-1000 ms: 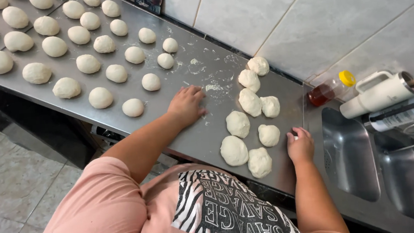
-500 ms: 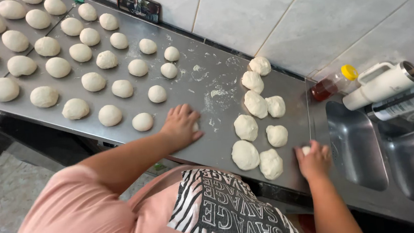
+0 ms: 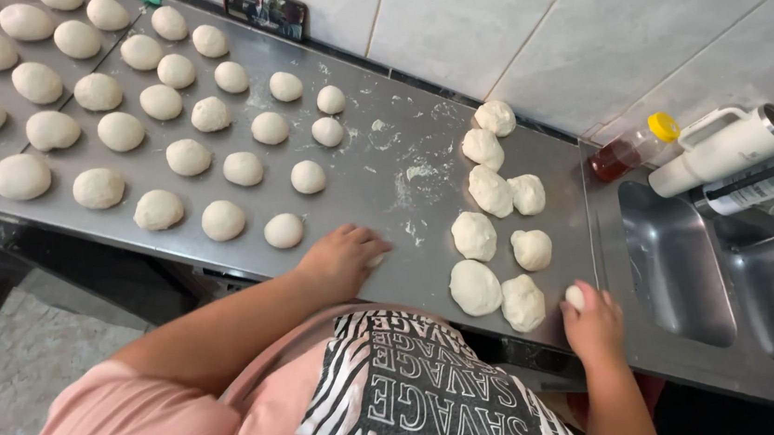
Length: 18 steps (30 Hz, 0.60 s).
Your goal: Shaping dough into small balls and arranging them in rows on a stainless steel work surface.
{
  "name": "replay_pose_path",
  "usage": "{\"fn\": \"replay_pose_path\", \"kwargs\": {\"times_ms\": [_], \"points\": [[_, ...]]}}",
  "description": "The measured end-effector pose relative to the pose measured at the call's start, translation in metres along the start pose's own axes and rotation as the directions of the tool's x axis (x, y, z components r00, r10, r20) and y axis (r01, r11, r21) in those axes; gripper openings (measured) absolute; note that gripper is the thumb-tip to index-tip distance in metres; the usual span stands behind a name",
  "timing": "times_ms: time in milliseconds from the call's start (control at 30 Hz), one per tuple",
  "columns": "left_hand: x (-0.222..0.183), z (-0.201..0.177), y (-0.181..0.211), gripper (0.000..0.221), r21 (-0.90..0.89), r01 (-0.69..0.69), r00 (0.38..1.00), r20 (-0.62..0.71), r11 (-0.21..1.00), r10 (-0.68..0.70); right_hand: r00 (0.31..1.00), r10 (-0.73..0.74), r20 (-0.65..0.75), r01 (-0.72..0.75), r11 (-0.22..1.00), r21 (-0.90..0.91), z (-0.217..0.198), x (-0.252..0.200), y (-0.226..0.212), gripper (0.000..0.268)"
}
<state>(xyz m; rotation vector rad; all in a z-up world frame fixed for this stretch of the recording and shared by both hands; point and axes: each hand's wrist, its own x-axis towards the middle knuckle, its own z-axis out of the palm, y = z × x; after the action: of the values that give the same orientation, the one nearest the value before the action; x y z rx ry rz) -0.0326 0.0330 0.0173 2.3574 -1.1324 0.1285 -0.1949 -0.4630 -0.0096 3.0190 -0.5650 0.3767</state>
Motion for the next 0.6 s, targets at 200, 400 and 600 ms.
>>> {"fn": "replay_pose_path", "kwargs": {"times_ms": [200, 400, 600], "points": [[0.027, 0.019, -0.028, 0.071, 0.304, 0.199, 0.978, -0.122, 0.932, -0.169, 0.985, 0.126, -0.117, -0.142, 0.981, -0.135, 0.032, 0.032, 0.033, 0.075], [0.105, 0.055, -0.04, 0.072, 0.087, 0.312, 0.948, -0.091, 0.946, -0.304, 0.968, 0.195, -0.156, -0.196, 0.98, 0.005, 0.079, 0.12, 0.025, 0.051], [0.025, 0.0, -0.001, 0.048, -0.072, 0.094, 0.993, 0.072, 0.993, -0.089, 0.975, 0.193, 0.108, -0.21, 0.961, 0.181, 0.037, 0.056, -0.009, 0.045]]}}
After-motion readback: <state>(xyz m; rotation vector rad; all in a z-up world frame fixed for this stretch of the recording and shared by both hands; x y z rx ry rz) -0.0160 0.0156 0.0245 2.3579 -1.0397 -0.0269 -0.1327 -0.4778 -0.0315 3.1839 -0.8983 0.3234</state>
